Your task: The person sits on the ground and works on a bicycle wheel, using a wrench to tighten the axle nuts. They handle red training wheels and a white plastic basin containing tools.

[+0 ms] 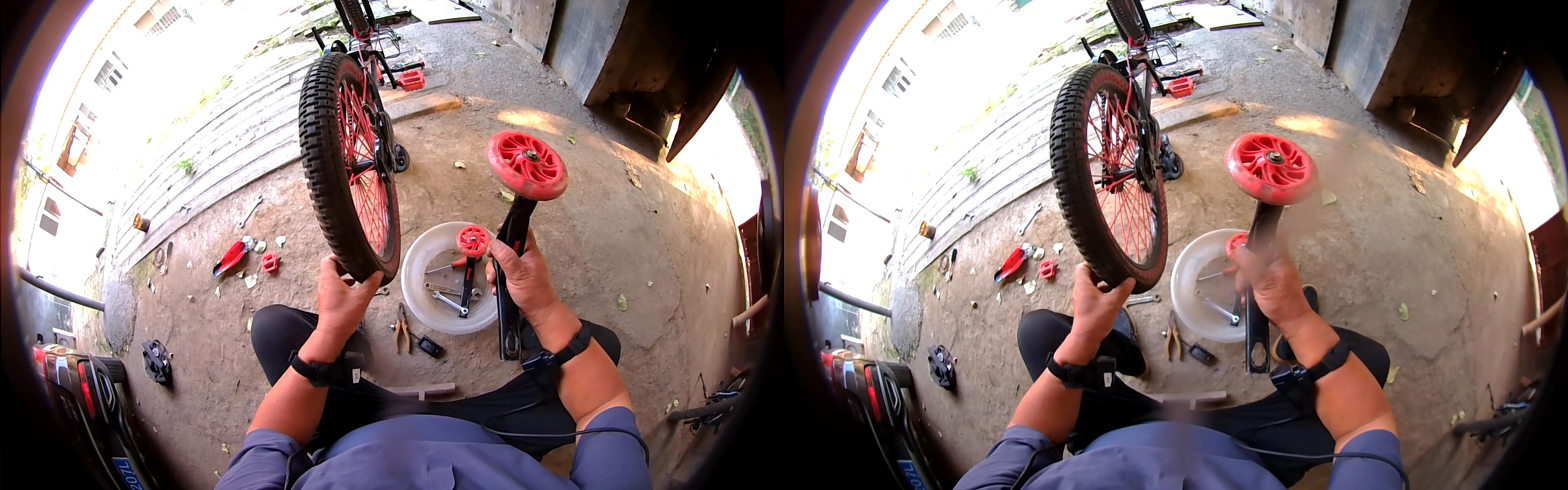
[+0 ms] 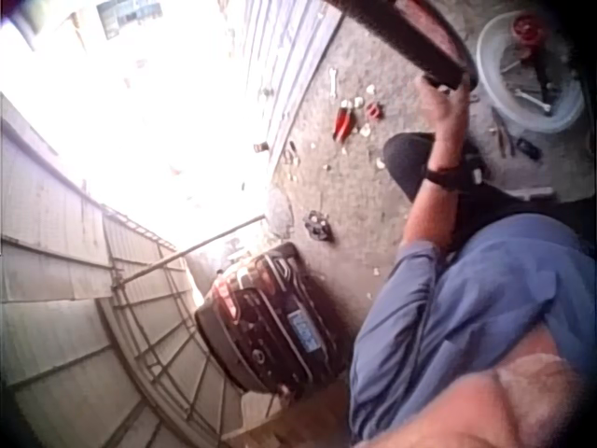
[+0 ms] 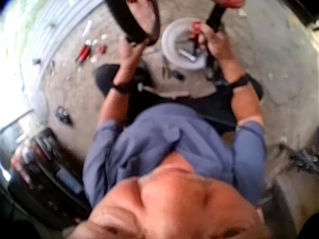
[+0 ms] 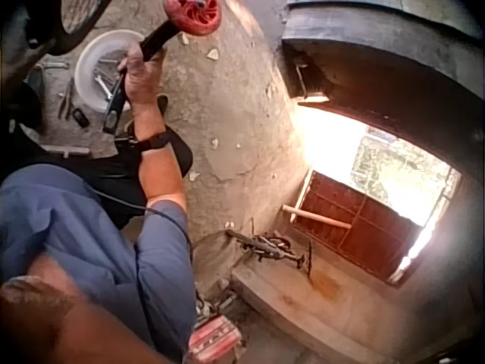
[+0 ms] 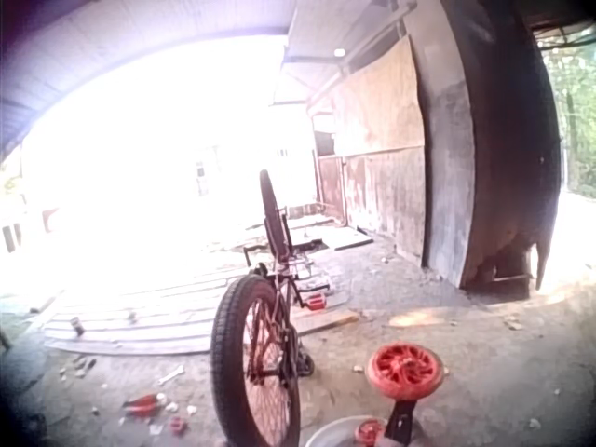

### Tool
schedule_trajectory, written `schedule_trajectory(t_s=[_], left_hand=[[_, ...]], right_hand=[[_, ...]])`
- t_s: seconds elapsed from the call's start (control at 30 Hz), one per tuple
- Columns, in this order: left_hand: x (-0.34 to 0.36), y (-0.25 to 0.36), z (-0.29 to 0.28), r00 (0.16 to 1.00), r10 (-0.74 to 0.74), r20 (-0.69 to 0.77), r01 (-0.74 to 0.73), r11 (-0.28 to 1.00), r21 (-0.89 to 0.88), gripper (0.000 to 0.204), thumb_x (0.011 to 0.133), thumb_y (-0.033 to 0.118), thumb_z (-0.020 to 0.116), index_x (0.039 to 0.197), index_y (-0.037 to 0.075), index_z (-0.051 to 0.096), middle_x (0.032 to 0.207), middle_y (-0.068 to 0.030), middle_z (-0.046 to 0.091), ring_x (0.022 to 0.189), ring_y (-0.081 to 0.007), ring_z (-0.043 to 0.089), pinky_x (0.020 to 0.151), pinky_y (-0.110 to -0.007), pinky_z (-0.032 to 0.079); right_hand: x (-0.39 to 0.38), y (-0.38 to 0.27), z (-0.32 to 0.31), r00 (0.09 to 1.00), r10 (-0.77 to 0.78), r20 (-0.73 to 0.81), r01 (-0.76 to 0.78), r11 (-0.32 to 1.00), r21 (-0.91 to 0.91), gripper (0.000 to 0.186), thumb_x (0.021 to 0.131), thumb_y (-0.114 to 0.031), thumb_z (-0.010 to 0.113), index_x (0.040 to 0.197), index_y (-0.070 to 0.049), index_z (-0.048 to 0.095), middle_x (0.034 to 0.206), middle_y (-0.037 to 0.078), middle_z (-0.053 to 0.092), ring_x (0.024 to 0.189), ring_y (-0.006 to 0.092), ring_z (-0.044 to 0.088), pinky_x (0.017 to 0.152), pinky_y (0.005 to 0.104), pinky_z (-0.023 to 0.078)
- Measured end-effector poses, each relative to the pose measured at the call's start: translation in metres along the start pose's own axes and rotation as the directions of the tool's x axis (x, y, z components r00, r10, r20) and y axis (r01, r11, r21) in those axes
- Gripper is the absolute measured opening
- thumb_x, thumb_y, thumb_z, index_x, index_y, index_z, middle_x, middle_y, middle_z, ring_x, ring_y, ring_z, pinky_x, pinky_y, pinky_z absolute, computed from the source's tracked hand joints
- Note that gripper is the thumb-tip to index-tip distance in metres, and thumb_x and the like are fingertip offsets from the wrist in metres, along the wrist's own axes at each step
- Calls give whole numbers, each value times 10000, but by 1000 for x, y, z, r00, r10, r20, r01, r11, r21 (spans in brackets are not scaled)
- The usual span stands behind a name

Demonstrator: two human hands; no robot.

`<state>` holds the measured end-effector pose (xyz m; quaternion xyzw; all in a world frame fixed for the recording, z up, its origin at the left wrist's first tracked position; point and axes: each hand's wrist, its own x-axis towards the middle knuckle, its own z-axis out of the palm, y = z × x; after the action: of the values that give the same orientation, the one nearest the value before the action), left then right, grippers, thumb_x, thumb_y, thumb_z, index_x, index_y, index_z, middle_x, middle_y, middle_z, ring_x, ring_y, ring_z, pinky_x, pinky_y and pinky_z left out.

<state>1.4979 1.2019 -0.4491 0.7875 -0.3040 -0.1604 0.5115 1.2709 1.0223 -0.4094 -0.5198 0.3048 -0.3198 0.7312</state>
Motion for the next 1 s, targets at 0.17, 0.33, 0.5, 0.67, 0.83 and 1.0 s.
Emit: schedule_trajectory(t_s=[0.17, 0.33, 0.5, 0.67, 0.83, 1.0], left_hand=[[-1, -6, 0, 999, 6, 50, -9, 998, 60, 499, 758, 82, 844, 1131, 16, 519, 1014, -60, 676, 918, -133, 642, 771, -299, 532], [-1, -6, 0, 998, 7, 58, -12, 997, 74, 511, 760, 77, 843, 1146, 17, 513, 1026, -58, 676, 917, -134, 643, 787, -302, 527], [0, -14, 0, 996, 43, 72, -44, 999, 8, 504, 779, 53, 822, 1172, 10, 509, 1042, -60, 670, 927, -124, 639, 817, -297, 533], [-1, -10, 0, 995, 42, 90, -40, 999, -21, 501, 793, 46, 809, 1193, 7, 510, 1044, -55, 665, 930, -118, 634, 826, -292, 533], [-1, -11, 0, 996, 30, 86, -29, 999, -15, 471, 803, 54, 802, 1183, 13, 527, 1038, -49, 662, 928, -114, 629, 821, -286, 531], [0, -12, -1, 996, 28, 86, -27, 1000, -15, 457, 808, 59, 800, 1178, 16, 536, 1035, -48, 662, 926, -112, 627, 814, -282, 531]], right_hand=[[-1, 0, 1, 1000, 10, 0, -10, 1000, 5, 230, 937, -262, 675, 1017, -85, 552, 611, 9, 544, 499, 95, 527, 646, 282, 532], [1, 1, 1, 1000, -14, 8, 14, 1000, 7, 241, 933, -268, 680, 1019, -82, 553, 599, 4, 537, 487, 93, 517, 665, 286, 535], [1, -2, 5, 1000, -6, 13, 6, 1000, -4, 237, 925, -275, 686, 985, -79, 567, 573, -4, 519, 469, 93, 507, 668, 289, 535], [2, -1, 5, 1000, -12, 7, 12, 1000, -10, 242, 920, -281, 690, 972, -78, 569, 571, -4, 519, 467, 94, 507, 660, 287, 533], [2, -1, 7, 1000, -7, -1, 7, 1000, -9, 250, 920, -284, 692, 979, -78, 563, 570, -1, 522, 464, 96, 508, 660, 287, 532], [2, -2, 7, 1000, -1, 10, 1, 1000, -21, 252, 920, -279, 690, 986, -76, 557, 568, 3, 525, 457, 102, 509, 662, 290, 532]])
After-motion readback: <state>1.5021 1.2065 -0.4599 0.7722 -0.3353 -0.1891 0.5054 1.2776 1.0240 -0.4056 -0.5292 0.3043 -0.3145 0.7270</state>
